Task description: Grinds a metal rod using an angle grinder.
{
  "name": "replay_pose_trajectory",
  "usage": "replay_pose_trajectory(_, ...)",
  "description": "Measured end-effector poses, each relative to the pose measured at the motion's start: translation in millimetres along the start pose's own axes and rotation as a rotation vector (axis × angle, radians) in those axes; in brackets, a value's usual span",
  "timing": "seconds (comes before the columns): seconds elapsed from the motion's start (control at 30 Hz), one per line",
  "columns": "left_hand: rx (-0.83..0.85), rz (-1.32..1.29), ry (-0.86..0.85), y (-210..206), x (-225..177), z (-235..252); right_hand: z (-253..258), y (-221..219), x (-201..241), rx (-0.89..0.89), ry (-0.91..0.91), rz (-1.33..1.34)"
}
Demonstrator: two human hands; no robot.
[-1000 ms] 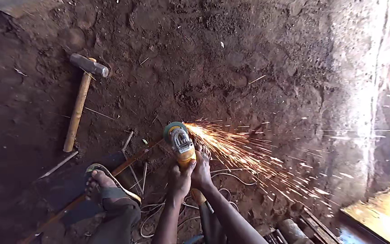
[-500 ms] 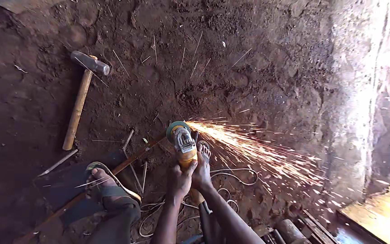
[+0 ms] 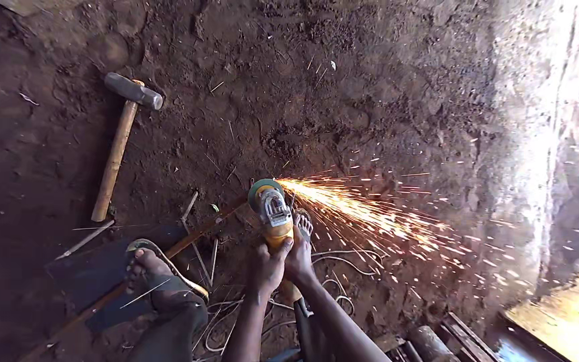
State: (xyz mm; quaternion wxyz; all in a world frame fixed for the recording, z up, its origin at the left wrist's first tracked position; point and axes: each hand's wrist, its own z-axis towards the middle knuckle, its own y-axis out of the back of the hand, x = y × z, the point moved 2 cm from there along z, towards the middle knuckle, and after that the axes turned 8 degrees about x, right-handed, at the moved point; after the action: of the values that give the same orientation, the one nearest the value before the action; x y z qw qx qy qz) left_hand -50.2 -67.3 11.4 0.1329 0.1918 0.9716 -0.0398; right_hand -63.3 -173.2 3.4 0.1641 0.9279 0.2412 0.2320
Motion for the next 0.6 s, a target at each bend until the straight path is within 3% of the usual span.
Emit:
replay_pose_trajectory(0.4,-0.009,-0.001,-0.03,2,4,5,1,-3,1,-0.035,0.02,0.011)
replay_pose_trajectory(0.6,0.024,0.041,-0.008,-11,-19,1,6,16,-4,-0.02,-0.004,0.021)
